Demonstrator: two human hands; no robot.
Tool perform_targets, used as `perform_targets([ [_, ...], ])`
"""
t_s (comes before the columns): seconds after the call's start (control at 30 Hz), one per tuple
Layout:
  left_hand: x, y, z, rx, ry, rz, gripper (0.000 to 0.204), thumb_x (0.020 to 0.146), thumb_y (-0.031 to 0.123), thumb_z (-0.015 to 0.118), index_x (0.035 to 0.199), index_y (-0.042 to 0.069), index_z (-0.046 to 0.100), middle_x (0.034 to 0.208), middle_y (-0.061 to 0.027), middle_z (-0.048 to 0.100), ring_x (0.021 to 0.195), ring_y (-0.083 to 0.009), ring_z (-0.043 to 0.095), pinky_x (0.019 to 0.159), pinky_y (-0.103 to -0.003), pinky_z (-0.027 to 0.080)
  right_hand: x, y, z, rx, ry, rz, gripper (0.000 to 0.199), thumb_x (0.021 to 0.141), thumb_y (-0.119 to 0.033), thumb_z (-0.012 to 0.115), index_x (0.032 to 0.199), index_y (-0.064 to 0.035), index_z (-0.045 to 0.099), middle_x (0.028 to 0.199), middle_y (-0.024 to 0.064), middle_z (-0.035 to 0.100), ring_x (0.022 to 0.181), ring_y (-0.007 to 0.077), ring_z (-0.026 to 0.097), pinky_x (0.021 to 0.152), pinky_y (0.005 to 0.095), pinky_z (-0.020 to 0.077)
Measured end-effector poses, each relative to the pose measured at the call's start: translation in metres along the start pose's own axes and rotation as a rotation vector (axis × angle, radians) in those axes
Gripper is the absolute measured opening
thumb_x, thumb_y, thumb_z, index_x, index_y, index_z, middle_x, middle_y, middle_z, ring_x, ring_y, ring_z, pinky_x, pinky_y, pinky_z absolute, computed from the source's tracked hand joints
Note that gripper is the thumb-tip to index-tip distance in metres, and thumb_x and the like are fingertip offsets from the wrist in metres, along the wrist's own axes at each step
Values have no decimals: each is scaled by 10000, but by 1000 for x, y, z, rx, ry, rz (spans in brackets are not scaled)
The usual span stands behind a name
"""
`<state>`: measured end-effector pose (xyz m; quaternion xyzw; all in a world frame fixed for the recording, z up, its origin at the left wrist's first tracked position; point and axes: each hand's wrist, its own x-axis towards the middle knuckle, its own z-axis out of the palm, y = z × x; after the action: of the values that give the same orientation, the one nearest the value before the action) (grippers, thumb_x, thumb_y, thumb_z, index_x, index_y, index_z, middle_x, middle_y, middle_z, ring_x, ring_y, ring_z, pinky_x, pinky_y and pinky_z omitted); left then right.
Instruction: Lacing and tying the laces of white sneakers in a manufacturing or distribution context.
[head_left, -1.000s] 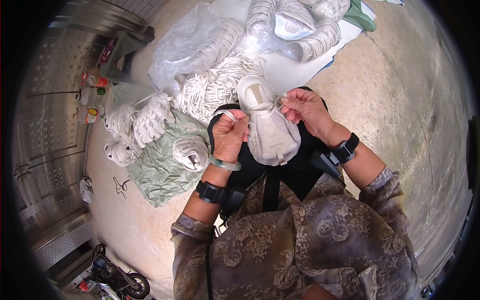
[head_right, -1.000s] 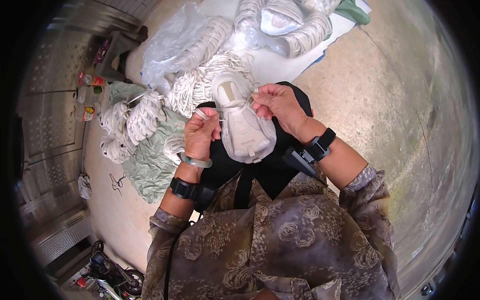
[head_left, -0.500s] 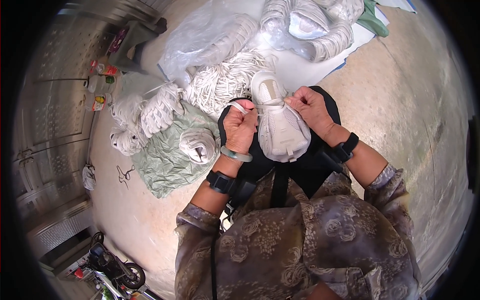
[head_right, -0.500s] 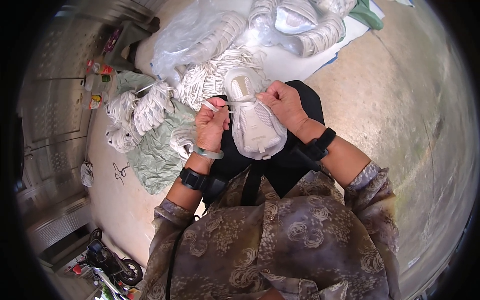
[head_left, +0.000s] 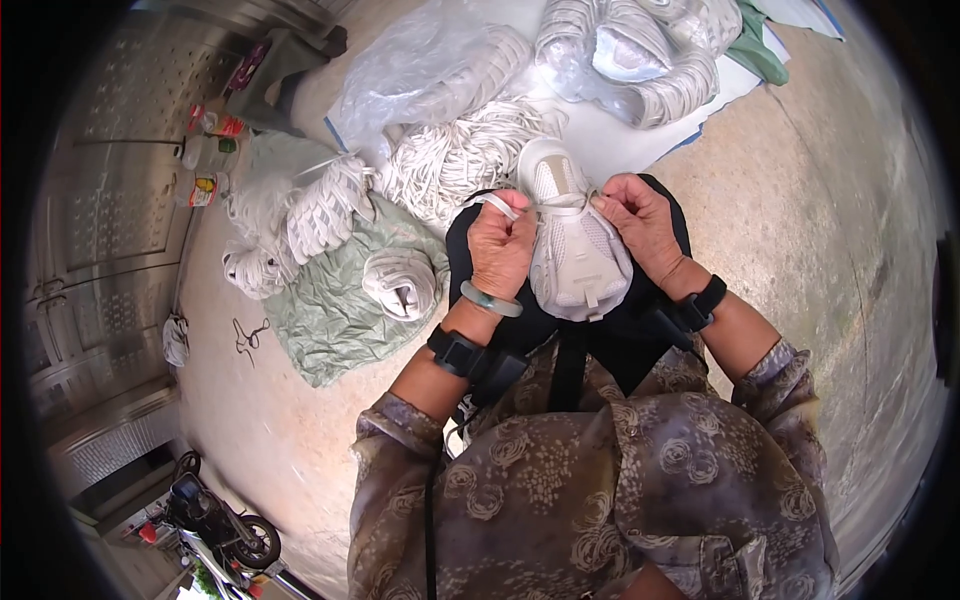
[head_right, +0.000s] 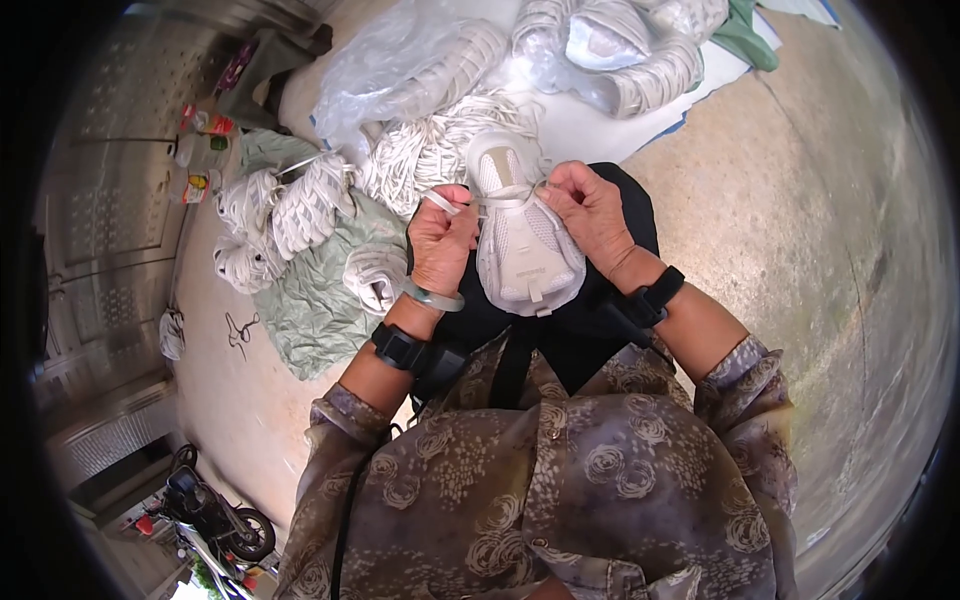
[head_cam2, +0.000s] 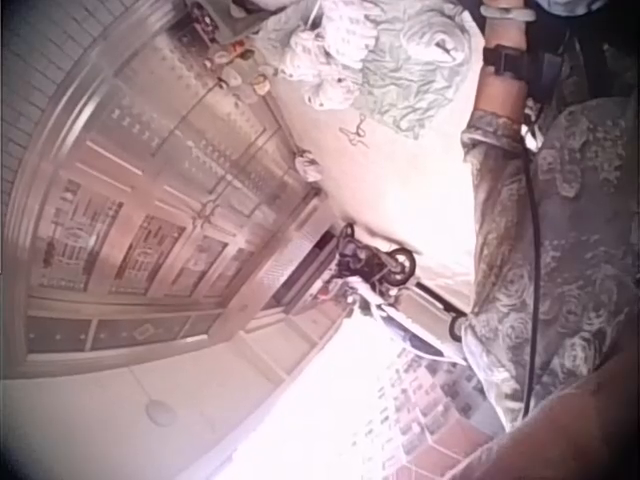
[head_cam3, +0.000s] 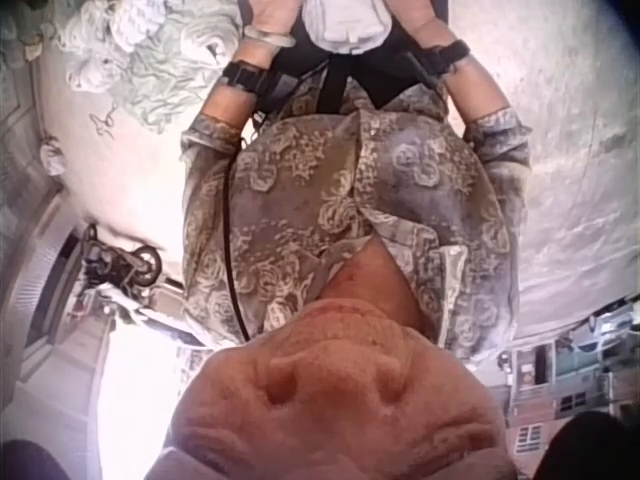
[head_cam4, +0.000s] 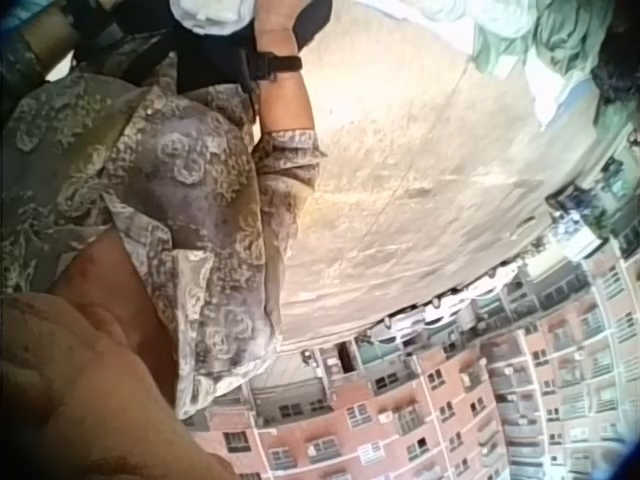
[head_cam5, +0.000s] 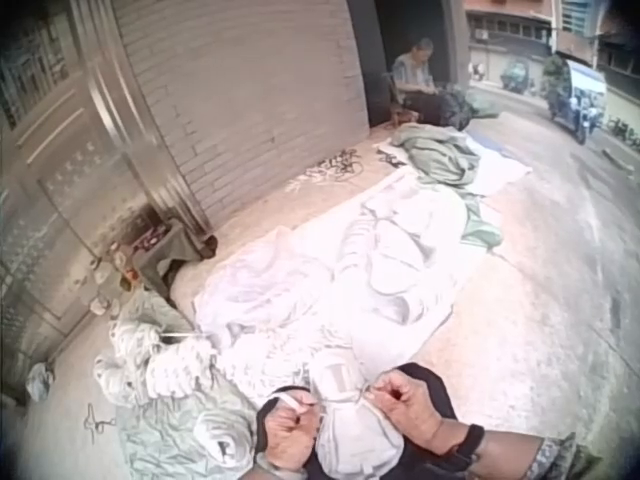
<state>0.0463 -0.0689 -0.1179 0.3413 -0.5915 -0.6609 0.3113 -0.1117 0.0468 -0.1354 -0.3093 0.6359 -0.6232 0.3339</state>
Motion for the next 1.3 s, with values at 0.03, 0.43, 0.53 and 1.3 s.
perform_targets([
  [0.03,0,-2,1,121,0,53,108,834,-29,584,923,31,569,652,37,532,567,-13,451,520,-191,385,0,-2,0,-41,-9,-16,128,868,-76,664,958,-45,578,678,-44,506,636,36,445,581,204,414],
  [0.43,11,30,-10,820,-156,5,307,776,270,763,747,53,548,542,-23,531,445,-157,507,422,-308,403,-6,-25,-17,-480,-138,-185,264,765,-166,720,978,-48,616,793,81,573,654,220,567,608,318,472],
  [0.53,-10,42,-10,1078,-163,384,402,742,350,739,948,33,602,733,-140,649,653,-334,630,579,-411,504,-4,-26,-13,-529,-125,-260,209,782,-128,678,967,-52,617,795,99,572,676,262,579,605,342,468],
  [1.3,-5,9,-23,562,-266,341,276,755,49,568,1016,-7,639,823,-197,650,735,-343,653,661,-370,529,-3,-47,51,-1151,-209,-640,49,708,-133,624,750,-109,617,715,28,551,687,187,603,695,359,381],
])
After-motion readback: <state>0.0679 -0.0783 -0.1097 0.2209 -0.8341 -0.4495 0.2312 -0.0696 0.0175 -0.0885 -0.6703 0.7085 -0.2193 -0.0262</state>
